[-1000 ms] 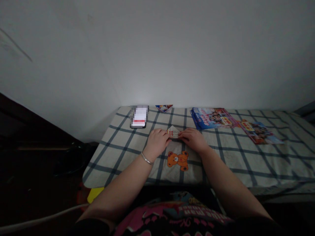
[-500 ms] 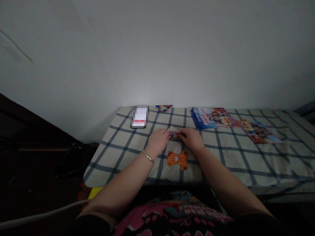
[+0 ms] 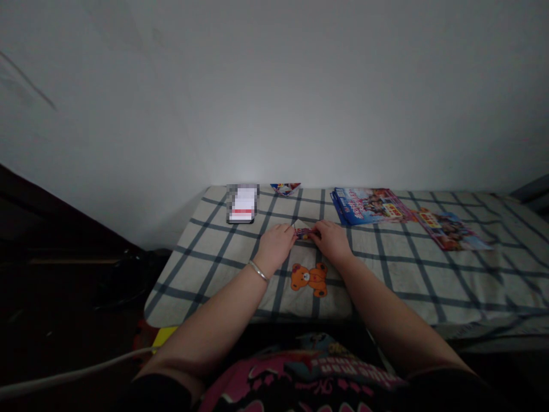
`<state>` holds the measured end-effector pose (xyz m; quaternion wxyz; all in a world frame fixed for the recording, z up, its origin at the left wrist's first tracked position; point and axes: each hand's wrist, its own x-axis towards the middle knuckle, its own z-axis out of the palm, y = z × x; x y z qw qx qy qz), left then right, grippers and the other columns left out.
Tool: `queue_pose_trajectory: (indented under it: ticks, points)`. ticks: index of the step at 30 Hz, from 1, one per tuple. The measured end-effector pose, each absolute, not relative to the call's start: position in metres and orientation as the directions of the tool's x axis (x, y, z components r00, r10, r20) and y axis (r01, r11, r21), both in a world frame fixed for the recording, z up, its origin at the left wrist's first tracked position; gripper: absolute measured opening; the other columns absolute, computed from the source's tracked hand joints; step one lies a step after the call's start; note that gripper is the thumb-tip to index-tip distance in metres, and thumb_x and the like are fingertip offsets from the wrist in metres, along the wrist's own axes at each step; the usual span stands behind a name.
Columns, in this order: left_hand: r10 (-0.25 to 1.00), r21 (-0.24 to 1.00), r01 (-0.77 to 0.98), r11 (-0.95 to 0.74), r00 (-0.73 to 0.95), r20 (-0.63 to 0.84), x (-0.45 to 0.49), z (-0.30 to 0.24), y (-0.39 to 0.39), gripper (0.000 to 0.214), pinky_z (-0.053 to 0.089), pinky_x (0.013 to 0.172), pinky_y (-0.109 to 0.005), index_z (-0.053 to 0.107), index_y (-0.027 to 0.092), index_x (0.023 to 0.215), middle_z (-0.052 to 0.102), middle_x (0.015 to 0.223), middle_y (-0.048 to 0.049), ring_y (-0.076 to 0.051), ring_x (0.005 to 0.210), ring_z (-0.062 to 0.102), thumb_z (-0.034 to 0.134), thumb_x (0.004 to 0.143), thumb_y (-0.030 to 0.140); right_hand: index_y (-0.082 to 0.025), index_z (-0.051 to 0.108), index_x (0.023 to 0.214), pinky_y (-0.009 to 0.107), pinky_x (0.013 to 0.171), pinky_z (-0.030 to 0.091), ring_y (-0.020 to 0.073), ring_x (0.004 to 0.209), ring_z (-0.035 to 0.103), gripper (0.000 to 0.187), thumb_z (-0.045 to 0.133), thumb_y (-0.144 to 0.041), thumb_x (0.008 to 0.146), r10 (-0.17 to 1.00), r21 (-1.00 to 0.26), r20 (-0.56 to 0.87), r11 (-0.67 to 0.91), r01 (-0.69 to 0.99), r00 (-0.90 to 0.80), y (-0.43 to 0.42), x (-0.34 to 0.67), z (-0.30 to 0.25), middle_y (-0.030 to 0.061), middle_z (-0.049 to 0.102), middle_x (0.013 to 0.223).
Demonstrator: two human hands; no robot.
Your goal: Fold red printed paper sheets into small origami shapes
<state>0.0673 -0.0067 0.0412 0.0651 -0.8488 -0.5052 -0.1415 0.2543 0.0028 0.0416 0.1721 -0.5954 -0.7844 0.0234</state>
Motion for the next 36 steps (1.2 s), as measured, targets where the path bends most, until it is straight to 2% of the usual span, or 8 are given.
queue_pose_trajectory:
  ticks: [4,9,17,23,27,33,36]
  points:
    - [0.837,0.021,0.878,-0.479,0.449,0.311,0.068,0.043,-0.008,0.016,0.049,0.074,-0.034,0.06,0.016,0.099,0.063,0.095,-0.0063,-0.023,0.091,0.06,0.048,0.095,0.026,-0.02,0.062,0.082,0.03,0.075,0.039,0.0207,0.087,0.06,0.011,0.062,-0.03,0.088,0.94,-0.235,0.247,0.293,0.927,-0.235,0.005,0.255,0.041,0.005,0.067,0.088]
    - [0.835,0.012,0.877,-0.481,0.454,0.311,0.067,0.046,-0.01,0.02,0.049,0.075,-0.032,0.057,0.017,0.112,0.062,0.1,-0.0064,-0.021,0.091,0.06,0.046,0.096,0.022,-0.02,0.063,0.084,0.031,0.075,0.039,0.0211,0.086,0.06,0.012,0.062,-0.031,0.088,0.951,-0.232,0.216,0.268,0.935,-0.22,0.007,0.254,0.04,0.0055,0.068,0.088]
    - [0.769,0.013,0.808,-0.588,0.555,0.318,0.064,0.039,-0.013,0.028,0.049,0.085,-0.032,0.062,0.024,0.116,0.059,0.123,-0.0041,-0.02,0.101,0.057,0.045,0.095,0.017,-0.021,0.063,0.084,0.032,0.078,0.039,0.0221,0.089,0.06,0.01,0.064,-0.031,0.086,0.956,-0.268,0.24,0.23,0.936,-0.166,0.011,0.262,0.038,0.0046,0.069,0.087]
    - [0.693,-0.027,0.734,-0.679,0.653,0.307,0.065,0.038,-0.013,0.033,0.048,0.088,-0.036,0.059,0.017,0.123,0.05,0.14,-0.0083,-0.021,0.104,0.056,0.046,0.093,0.016,-0.021,0.064,0.085,0.031,0.075,0.04,0.021,0.086,0.06,0.01,0.065,-0.031,0.085,0.959,-0.302,0.241,0.22,0.928,-0.149,0.016,0.269,0.035,0.0037,0.069,0.084]
    - [0.652,-0.01,0.681,-0.732,0.705,0.279,0.065,0.04,-0.015,0.038,0.045,0.093,-0.038,0.053,0.017,0.131,0.056,0.135,-0.0085,-0.023,0.113,0.052,0.047,0.095,0.027,-0.021,0.064,0.086,0.031,0.075,0.04,0.0209,0.086,0.06,0.009,0.065,-0.03,0.085,0.963,-0.307,0.235,0.204,0.93,-0.134,0.015,0.267,0.036,0.0031,0.07,0.085]
    - [0.714,0.054,0.728,-0.683,0.651,0.259,0.066,0.044,-0.021,0.039,0.044,0.093,-0.04,0.053,0.025,0.133,0.057,0.133,-0.0051,-0.024,0.112,0.051,0.048,0.093,0.026,-0.021,0.065,0.088,0.032,0.076,0.039,0.0215,0.088,0.06,0.009,0.064,-0.03,0.085,0.963,-0.305,0.227,0.21,0.929,-0.143,0.016,0.267,0.036,0.0037,0.07,0.086]
    - [0.725,0.049,0.744,-0.666,0.631,0.275,0.067,0.046,-0.024,0.04,0.041,0.098,-0.043,0.053,0.027,0.133,0.058,0.133,-0.0037,-0.025,0.116,0.05,0.05,0.093,0.027,-0.021,0.065,0.089,0.032,0.077,0.039,0.0212,0.087,0.06,0.01,0.063,-0.03,0.085,0.964,-0.309,0.223,0.208,0.928,-0.142,0.017,0.268,0.036,0.0039,0.069,0.086]
